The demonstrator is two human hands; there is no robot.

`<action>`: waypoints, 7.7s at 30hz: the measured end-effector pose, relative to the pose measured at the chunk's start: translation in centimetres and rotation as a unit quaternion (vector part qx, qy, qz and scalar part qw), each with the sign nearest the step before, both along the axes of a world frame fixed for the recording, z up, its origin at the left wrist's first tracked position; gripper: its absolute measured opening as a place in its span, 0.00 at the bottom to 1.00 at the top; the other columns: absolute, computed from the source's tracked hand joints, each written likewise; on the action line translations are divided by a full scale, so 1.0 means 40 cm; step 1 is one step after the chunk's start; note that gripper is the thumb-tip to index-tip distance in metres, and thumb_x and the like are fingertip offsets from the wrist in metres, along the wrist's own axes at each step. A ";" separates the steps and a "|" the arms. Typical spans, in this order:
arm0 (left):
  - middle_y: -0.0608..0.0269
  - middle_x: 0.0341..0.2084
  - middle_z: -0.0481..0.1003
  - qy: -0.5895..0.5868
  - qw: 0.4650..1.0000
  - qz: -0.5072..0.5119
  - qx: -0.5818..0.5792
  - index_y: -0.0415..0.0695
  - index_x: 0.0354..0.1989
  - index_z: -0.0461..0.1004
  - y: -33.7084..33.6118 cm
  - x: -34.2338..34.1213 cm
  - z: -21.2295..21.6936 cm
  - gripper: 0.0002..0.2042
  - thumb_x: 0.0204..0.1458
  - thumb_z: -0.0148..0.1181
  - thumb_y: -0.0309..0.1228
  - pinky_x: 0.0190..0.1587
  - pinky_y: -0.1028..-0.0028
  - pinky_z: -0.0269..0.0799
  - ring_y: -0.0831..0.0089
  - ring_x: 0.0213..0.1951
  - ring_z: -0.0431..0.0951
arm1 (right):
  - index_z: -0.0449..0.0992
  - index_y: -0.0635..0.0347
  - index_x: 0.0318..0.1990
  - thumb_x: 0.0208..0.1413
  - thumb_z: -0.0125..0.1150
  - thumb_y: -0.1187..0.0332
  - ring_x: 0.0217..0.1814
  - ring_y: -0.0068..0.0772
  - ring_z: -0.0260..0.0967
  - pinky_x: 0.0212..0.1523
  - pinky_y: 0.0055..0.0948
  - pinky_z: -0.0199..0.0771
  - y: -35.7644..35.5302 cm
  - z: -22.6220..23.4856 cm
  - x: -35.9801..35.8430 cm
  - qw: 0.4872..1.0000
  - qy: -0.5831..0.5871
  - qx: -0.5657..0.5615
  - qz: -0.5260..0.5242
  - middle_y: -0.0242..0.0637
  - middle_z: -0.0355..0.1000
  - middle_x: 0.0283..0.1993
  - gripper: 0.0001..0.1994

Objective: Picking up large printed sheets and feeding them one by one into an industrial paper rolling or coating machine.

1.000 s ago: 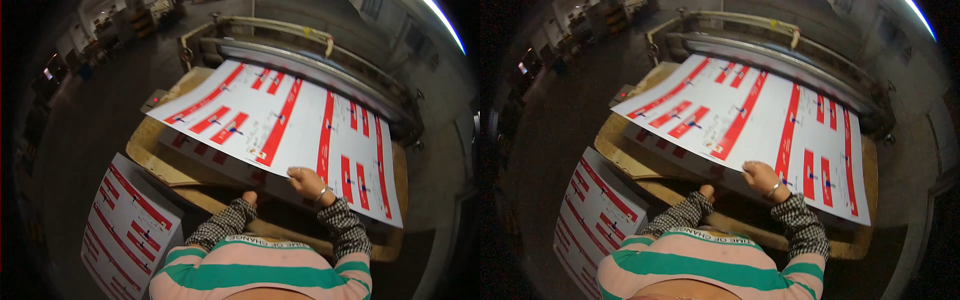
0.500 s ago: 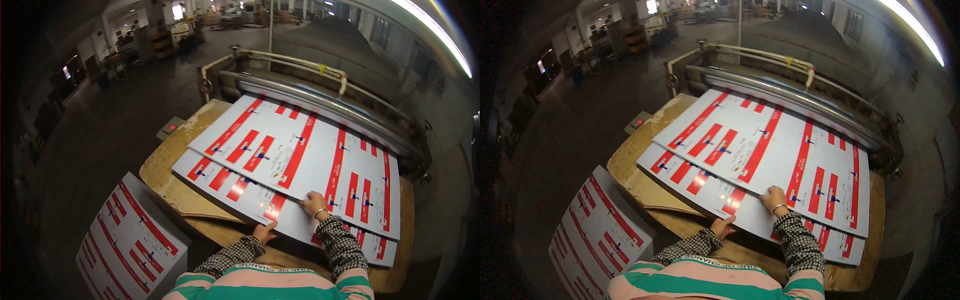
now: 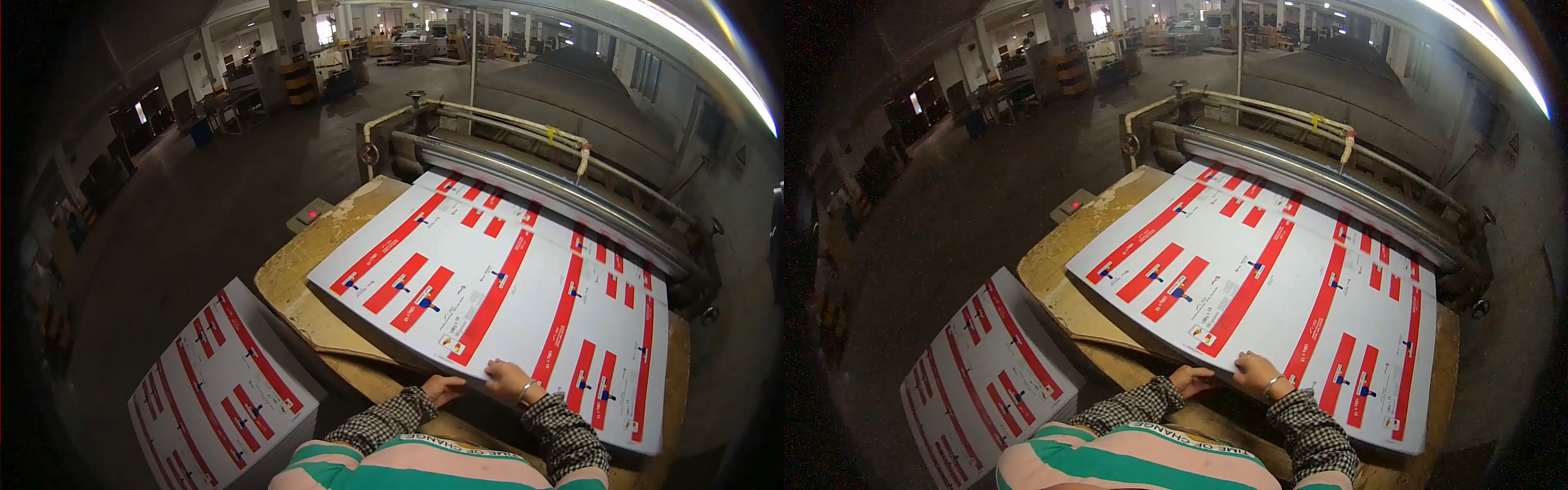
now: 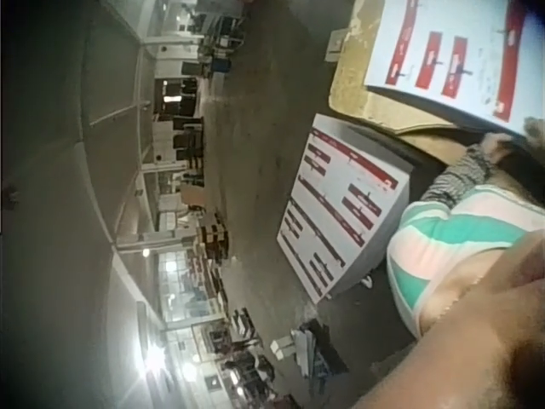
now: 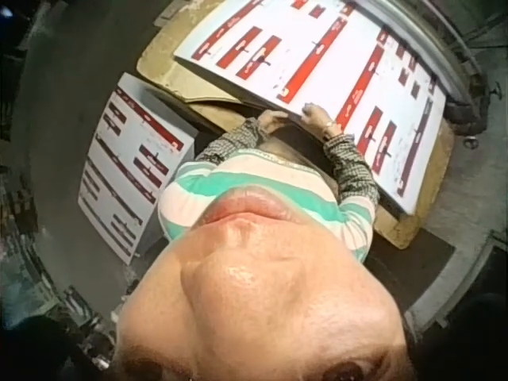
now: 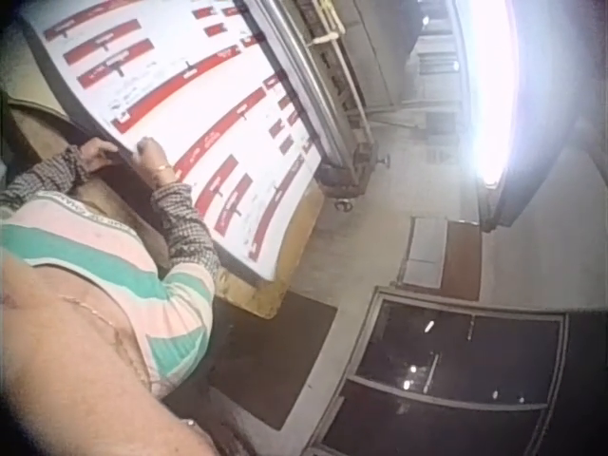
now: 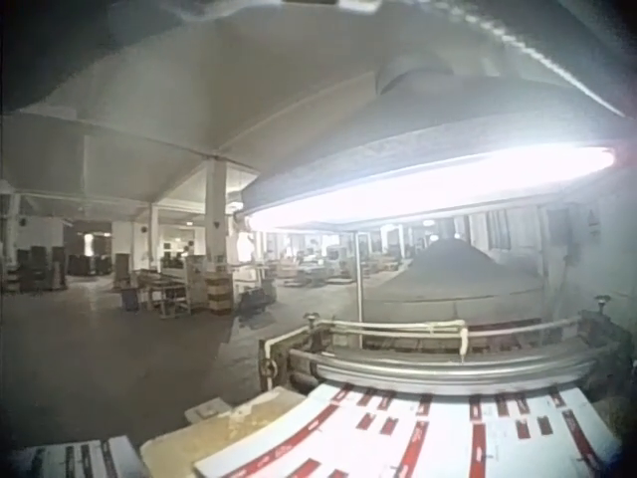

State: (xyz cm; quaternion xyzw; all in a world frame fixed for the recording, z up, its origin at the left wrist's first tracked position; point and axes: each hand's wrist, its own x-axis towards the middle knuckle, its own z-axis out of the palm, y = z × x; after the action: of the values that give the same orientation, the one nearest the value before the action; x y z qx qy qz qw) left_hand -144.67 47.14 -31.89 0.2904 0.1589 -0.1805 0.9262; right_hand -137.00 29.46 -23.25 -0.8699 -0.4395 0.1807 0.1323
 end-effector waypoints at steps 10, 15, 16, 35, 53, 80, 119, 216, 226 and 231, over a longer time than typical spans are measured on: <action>0.49 0.35 0.68 0.106 0.985 0.097 0.092 0.31 0.38 0.63 0.009 0.044 -0.151 0.12 0.44 0.43 0.23 0.39 0.60 0.69 0.57 0.37 0.71 | 0.67 0.66 0.24 0.37 0.50 0.69 0.31 0.46 0.65 0.30 0.33 0.65 -0.018 0.097 -0.033 0.978 0.036 0.194 -0.068 0.45 0.66 0.31 0.08; 0.49 0.34 0.68 0.098 0.987 0.102 0.078 0.32 0.39 0.63 0.005 0.040 -0.148 0.13 0.44 0.43 0.24 0.38 0.60 0.70 0.58 0.36 0.71 | 0.72 0.62 0.30 0.35 0.55 0.65 0.38 0.40 0.67 0.38 0.29 0.67 -0.035 -0.075 -0.029 0.990 -0.003 0.130 -0.057 0.44 0.68 0.39 0.13; 0.49 0.34 0.69 0.089 0.989 0.099 0.063 0.33 0.40 0.63 -0.013 0.024 -0.062 0.13 0.45 0.45 0.25 0.37 0.60 0.70 0.59 0.36 0.71 | 0.72 0.62 0.30 0.35 0.55 0.65 0.38 0.40 0.67 0.38 0.29 0.67 -0.045 -0.077 -0.015 0.990 -0.002 0.129 -0.061 0.44 0.68 0.39 0.13; 0.53 0.38 0.68 0.013 0.999 -0.041 0.033 0.33 0.41 0.63 0.018 0.020 0.002 0.15 0.43 0.52 0.25 0.40 0.66 0.70 0.63 0.40 0.70 | 0.71 0.61 0.31 0.35 0.52 0.67 0.29 0.42 0.66 0.30 0.31 0.66 -0.030 0.005 0.058 0.994 0.073 0.049 -0.064 0.47 0.68 0.28 0.12; 0.52 0.41 0.66 0.009 0.995 0.007 0.101 0.36 0.47 0.59 -0.005 -0.008 0.018 0.18 0.49 0.48 0.33 0.41 0.63 0.69 0.61 0.42 0.69 | 0.71 0.62 0.31 0.33 0.56 0.67 0.31 0.37 0.67 0.30 0.31 0.66 -0.023 -0.022 0.081 0.964 0.111 0.071 -0.231 0.46 0.69 0.28 0.14; 0.46 0.41 0.66 0.050 0.997 -0.001 0.059 0.31 0.45 0.59 -0.003 0.005 -0.001 0.16 0.46 0.37 0.22 0.47 0.56 0.63 0.55 0.44 0.67 | 0.70 0.66 0.36 0.33 0.54 0.71 0.47 0.42 0.63 0.46 0.26 0.63 -0.033 -0.070 -0.038 0.973 0.049 0.198 -0.110 0.50 0.64 0.45 0.17; 0.50 0.40 0.66 0.035 0.996 -0.026 0.079 0.35 0.46 0.59 0.012 0.024 0.014 0.17 0.49 0.47 0.30 0.41 0.61 0.69 0.57 0.41 0.69 | 0.71 0.65 0.26 0.35 0.54 0.61 0.38 0.44 0.64 0.40 0.33 0.65 0.012 -0.091 0.145 0.973 0.001 0.103 -0.208 0.44 0.69 0.34 0.15; 0.51 0.38 0.67 0.023 0.997 -0.038 0.058 0.34 0.43 0.61 -0.008 0.019 0.006 0.16 0.48 0.49 0.31 0.43 0.59 0.66 0.58 0.41 0.68 | 0.72 0.62 0.33 0.33 0.55 0.65 0.35 0.44 0.66 0.36 0.32 0.67 0.003 -0.102 0.133 0.958 0.012 0.114 -0.261 0.47 0.69 0.35 0.16; 0.56 0.34 0.71 -0.001 0.996 -0.077 0.053 0.37 0.41 0.65 0.017 0.006 0.045 0.15 0.41 0.51 0.21 0.41 0.66 0.70 0.65 0.38 0.71 | 0.59 0.60 0.50 0.29 0.61 0.64 0.56 0.53 0.50 0.52 0.42 0.53 0.042 -0.104 -0.014 0.994 -0.080 0.018 -0.076 0.53 0.53 0.54 0.34; 0.55 0.38 0.69 0.043 0.996 -0.039 0.074 0.39 0.44 0.63 0.011 0.001 0.010 0.16 0.46 0.50 0.30 0.45 0.63 0.66 0.64 0.41 0.69 | 0.70 0.67 0.36 0.38 0.50 0.73 0.34 0.42 0.69 0.36 0.27 0.68 0.016 0.058 0.053 0.975 0.114 0.154 -0.113 0.47 0.67 0.41 0.14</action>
State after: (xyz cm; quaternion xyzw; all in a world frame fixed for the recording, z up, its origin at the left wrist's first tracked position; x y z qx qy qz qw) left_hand -144.64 47.57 -31.50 0.3564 0.2000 -0.2162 0.8867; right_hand -134.88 30.11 -20.92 -0.8569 -0.3430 0.1921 0.3335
